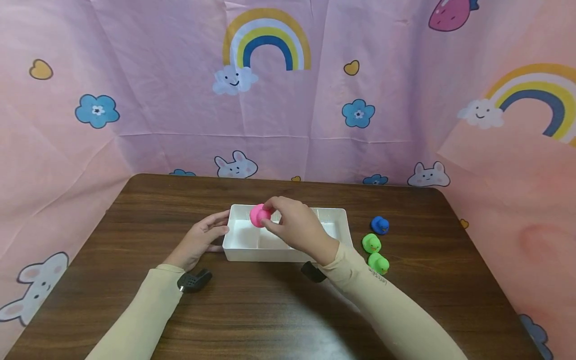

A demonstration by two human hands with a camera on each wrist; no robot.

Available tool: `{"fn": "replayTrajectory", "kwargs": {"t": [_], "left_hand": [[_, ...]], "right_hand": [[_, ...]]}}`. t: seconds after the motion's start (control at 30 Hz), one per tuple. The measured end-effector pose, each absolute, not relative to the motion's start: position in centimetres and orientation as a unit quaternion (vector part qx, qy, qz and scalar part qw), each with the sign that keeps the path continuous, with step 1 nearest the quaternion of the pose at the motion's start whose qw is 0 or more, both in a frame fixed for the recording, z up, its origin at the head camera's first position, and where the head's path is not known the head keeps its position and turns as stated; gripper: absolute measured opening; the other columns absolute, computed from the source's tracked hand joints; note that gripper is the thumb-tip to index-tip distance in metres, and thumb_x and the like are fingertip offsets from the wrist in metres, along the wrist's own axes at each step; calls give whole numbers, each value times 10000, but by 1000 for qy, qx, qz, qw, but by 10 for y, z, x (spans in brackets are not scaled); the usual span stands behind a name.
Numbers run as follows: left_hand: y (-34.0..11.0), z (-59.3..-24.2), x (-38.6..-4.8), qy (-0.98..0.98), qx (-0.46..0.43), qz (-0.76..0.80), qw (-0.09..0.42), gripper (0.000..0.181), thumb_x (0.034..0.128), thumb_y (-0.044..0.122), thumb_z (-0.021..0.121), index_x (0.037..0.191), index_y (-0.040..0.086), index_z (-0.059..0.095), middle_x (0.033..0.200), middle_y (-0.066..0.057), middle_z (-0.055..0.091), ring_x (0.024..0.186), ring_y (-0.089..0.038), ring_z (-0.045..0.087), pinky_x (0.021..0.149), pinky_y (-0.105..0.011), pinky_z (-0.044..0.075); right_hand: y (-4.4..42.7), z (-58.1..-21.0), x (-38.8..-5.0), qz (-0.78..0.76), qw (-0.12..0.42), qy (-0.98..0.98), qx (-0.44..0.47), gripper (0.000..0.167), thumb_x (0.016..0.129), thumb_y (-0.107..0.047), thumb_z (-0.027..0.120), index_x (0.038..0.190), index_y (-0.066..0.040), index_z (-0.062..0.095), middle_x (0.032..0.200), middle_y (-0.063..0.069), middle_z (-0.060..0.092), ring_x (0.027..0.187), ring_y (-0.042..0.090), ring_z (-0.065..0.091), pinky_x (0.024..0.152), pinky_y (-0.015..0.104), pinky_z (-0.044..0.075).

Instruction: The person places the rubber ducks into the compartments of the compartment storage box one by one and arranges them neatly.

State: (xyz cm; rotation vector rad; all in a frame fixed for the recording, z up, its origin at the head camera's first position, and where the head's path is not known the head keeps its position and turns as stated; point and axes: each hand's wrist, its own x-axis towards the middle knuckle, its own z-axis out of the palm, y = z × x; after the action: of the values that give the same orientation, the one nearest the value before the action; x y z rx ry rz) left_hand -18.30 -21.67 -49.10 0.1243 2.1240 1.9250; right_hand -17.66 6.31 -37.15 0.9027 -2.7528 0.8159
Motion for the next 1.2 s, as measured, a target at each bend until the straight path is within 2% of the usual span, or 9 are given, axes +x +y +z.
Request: {"fn": "replayTrajectory", "kwargs": {"t": [0.13, 0.23, 0.47, 0.63, 0.8, 1.2], "left_hand": [[-216, -490, -183, 734, 40, 663, 138, 629, 1042, 290, 632, 1593, 110, 388, 1580, -231, 429, 1293, -360, 580, 901, -461, 607], [-216, -489, -182, 736, 39, 662, 140, 625, 1044, 288, 629, 1593, 114, 389, 1577, -233, 430, 1292, -358, 579, 902, -460, 606], [-215, -488, -183, 732, 40, 664, 147, 618, 1048, 292, 621, 1595, 124, 386, 1595, -213, 417, 1313, -375, 562, 909, -455, 604], [-215, -488, -182, 735, 34, 661, 145, 621, 1047, 300, 621, 1595, 128, 384, 1604, -210, 407, 1340, -430, 536, 919, -475, 599], [-215, -488, -181, 736, 29, 661, 143, 611, 1047, 298, 623, 1589, 131, 395, 1595, -211, 418, 1353, -424, 526, 915, -473, 601], [-216, -489, -183, 732, 31, 666, 140, 610, 1043, 269, 631, 1587, 118, 400, 1579, -222, 433, 1316, -363, 560, 884, -461, 613]], "right_hand": [[46, -378, -182, 258, 40, -916, 304, 203, 973, -273, 738, 1109, -124, 714, 1025, -25, 740, 916, 160, 699, 766, 277, 544], [38, -383, -186, 238, 20, -923, 302, 228, 976, -288, 736, 1129, -122, 706, 1040, -24, 743, 928, 145, 695, 789, 277, 557], [25, -396, -194, 195, 18, -931, 308, 234, 961, -311, 751, 1112, -137, 710, 994, -38, 741, 831, 97, 655, 724, 247, 543], [14, -407, -200, 160, 10, -933, 321, 227, 960, -324, 749, 1091, -142, 717, 910, -52, 707, 753, 91, 595, 678, 230, 505], [5, -412, -204, 148, -8, -936, 319, 198, 964, -301, 745, 1050, -127, 708, 825, -49, 658, 719, 103, 557, 647, 218, 465], [-1, -418, -208, 131, -20, -942, 307, 154, 964, -277, 743, 1012, -134, 712, 851, -35, 708, 709, 110, 571, 645, 220, 484]]}}
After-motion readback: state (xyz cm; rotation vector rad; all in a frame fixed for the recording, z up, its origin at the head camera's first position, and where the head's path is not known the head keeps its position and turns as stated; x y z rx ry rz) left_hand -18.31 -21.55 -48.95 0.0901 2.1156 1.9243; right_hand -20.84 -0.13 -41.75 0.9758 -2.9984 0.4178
